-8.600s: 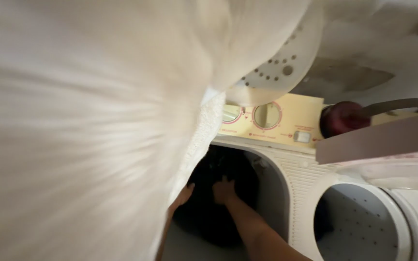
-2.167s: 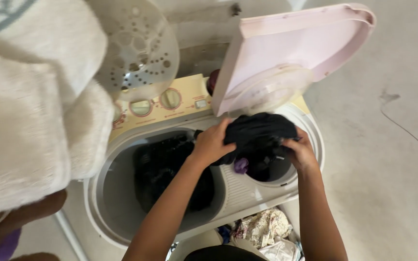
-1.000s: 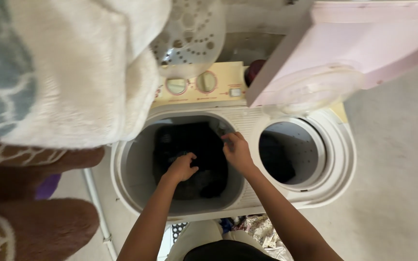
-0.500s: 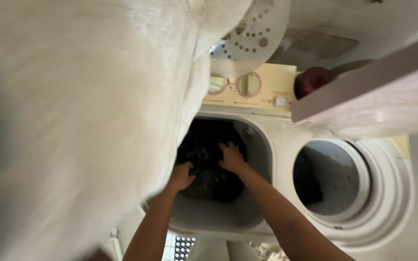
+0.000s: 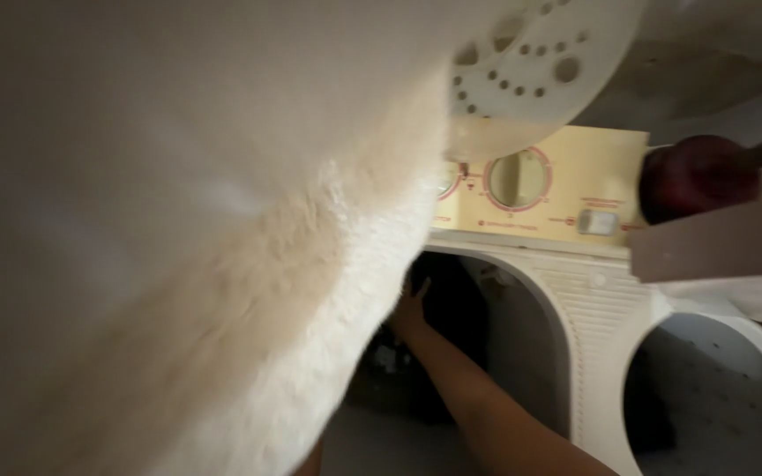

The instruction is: The person mops a tiled floor in a bedroom using a spray mop, moving around furniture and a dumbbell. They then walk to a laundry area and transfer wet clothes from the wash tub to the spin tub of a twin-tub washing machine.

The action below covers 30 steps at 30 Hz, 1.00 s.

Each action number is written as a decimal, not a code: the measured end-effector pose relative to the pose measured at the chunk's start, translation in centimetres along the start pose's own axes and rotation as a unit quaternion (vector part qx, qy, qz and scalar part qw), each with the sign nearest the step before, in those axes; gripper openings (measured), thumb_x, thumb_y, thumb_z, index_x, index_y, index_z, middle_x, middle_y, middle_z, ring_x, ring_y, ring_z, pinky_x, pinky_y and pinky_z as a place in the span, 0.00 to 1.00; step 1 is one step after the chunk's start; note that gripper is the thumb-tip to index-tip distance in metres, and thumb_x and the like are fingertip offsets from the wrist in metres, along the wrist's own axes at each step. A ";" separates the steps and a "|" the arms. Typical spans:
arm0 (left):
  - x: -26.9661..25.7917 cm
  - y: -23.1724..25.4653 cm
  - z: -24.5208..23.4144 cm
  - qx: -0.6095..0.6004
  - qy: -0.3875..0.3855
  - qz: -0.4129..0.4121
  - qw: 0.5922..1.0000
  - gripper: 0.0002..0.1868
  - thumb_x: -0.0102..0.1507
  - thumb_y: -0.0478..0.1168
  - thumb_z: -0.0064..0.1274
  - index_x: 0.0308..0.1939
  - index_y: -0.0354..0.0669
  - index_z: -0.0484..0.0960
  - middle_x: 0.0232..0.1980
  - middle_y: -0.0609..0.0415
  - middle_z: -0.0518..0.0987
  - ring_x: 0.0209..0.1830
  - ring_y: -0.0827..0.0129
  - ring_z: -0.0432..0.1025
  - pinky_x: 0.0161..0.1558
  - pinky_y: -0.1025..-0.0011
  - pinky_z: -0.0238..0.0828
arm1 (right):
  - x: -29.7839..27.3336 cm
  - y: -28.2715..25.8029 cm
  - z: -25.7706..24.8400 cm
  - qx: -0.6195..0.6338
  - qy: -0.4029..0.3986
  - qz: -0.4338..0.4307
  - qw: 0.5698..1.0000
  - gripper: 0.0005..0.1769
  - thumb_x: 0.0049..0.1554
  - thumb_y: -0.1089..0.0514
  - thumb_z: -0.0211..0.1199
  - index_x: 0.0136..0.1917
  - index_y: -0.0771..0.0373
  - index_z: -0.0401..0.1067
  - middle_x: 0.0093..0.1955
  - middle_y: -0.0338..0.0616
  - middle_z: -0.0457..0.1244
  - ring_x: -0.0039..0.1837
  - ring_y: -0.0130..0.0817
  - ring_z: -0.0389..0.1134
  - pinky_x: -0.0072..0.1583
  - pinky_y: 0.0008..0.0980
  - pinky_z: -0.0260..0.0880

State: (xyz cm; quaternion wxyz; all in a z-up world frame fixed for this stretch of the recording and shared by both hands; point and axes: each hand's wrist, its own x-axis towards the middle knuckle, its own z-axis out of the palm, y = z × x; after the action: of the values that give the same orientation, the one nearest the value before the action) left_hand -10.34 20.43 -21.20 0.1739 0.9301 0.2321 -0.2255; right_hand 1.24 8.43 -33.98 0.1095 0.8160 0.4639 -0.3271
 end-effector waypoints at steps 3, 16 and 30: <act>0.1 -1.0 1.0 0.000 0.033 0.007 0.999 0.33 0.62 0.51 0.58 0.69 0.46 0.70 0.65 0.44 0.76 0.65 0.51 0.70 0.67 0.55 0.64 | 4.4 -1.2 1.3 -0.049 0.005 -0.043 0.998 0.62 0.43 0.46 0.79 0.82 0.39 0.45 0.85 0.51 0.28 0.81 0.69 0.26 0.67 0.85 0.37; -0.5 -1.9 1.1 -0.003 0.069 0.023 0.997 0.36 0.59 0.51 0.60 0.69 0.46 0.71 0.65 0.43 0.77 0.66 0.51 0.70 0.66 0.56 0.65 | 5.4 -1.5 5.3 -0.129 -0.040 -0.103 0.985 0.56 0.45 0.43 0.77 0.79 0.41 0.50 0.79 0.51 0.40 0.76 0.62 0.38 0.65 0.76 0.48; -2.6 -0.7 1.1 -0.041 0.011 0.016 0.999 0.39 0.55 0.50 0.63 0.68 0.45 0.71 0.65 0.43 0.77 0.66 0.51 0.70 0.66 0.57 0.67 | -2.1 1.6 10.8 -0.160 -0.155 -0.127 0.966 0.49 0.46 0.40 0.75 0.75 0.43 0.55 0.72 0.49 0.52 0.70 0.56 0.52 0.62 0.66 0.59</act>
State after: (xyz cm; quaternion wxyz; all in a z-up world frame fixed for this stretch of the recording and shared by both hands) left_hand -13.13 19.63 -20.97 0.2129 0.9283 0.2280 -0.2024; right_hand -2.83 0.91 -41.11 0.2669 0.6612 0.5878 -0.3821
